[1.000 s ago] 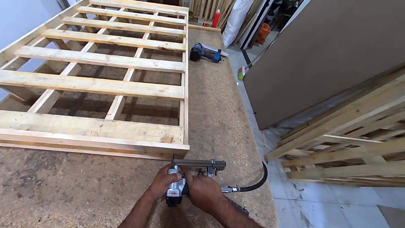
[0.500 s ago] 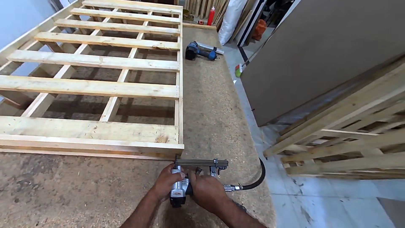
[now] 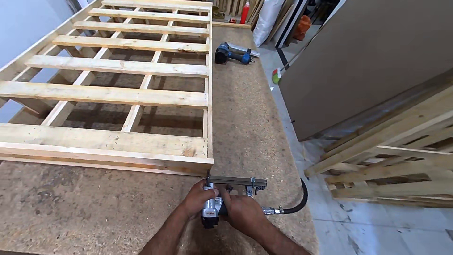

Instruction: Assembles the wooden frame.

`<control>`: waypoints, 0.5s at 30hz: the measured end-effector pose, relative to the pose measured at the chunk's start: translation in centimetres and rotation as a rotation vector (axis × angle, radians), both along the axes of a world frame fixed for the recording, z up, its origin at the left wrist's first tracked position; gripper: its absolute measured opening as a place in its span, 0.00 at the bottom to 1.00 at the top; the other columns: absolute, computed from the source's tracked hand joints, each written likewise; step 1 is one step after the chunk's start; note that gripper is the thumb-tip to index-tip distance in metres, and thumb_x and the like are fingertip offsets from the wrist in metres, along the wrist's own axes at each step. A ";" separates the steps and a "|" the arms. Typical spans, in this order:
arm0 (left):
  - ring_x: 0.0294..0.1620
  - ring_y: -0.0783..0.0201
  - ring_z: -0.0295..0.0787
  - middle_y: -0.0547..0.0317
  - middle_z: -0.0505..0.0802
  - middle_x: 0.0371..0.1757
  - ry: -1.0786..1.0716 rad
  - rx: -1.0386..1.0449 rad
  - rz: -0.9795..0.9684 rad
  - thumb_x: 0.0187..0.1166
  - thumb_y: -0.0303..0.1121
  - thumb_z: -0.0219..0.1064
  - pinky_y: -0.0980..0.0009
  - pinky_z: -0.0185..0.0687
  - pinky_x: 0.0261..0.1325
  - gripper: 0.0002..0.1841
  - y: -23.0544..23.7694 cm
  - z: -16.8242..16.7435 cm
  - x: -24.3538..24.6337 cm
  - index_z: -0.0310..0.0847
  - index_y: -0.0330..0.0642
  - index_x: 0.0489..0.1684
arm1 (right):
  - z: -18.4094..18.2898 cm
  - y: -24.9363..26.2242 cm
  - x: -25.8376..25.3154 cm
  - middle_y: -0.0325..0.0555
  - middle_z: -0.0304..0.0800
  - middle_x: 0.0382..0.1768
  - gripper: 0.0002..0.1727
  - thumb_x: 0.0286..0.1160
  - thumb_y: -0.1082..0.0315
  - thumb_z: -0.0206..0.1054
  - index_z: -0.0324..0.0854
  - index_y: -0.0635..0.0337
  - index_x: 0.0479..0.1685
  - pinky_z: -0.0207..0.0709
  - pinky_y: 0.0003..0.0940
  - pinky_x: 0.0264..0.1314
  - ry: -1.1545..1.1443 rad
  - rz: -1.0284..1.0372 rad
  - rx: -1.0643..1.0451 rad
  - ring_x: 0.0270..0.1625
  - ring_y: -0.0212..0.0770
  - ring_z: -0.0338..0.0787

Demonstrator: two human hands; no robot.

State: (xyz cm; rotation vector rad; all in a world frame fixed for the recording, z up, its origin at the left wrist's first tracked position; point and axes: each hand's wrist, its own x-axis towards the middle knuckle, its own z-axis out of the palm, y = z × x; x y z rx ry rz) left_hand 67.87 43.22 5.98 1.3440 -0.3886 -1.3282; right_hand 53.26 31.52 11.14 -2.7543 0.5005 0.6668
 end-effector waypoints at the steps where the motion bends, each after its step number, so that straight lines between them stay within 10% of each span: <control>1: 0.48 0.58 0.94 0.49 0.93 0.49 -0.074 0.041 -0.024 0.77 0.45 0.68 0.58 0.91 0.57 0.27 0.4 -0.1 0.3 0.75 0.32 0.65 | 0.0 0.1 -0.1 0.59 0.92 0.45 0.42 0.75 0.56 0.69 0.55 0.52 0.90 0.85 0.63 0.47 0.016 0.018 0.006 0.46 0.64 0.93; 8: 0.44 0.59 0.93 0.50 0.89 0.61 -0.724 0.294 0.465 0.82 0.35 0.69 0.57 0.93 0.52 0.13 3.2 -1.5 4.0 0.88 0.40 0.59 | -1.6 1.2 -0.3 0.61 0.90 0.42 0.37 0.77 0.63 0.64 0.56 0.50 0.88 0.84 0.65 0.43 0.116 0.072 0.044 0.44 0.67 0.92; 15: 0.31 0.63 0.90 0.55 0.92 0.49 -0.707 0.109 0.512 0.85 0.34 0.65 0.63 0.93 0.37 0.11 3.0 -2.7 3.8 0.90 0.41 0.55 | -1.3 0.4 0.1 0.59 0.91 0.41 0.38 0.75 0.61 0.66 0.58 0.53 0.87 0.84 0.63 0.42 0.026 0.053 0.019 0.43 0.65 0.93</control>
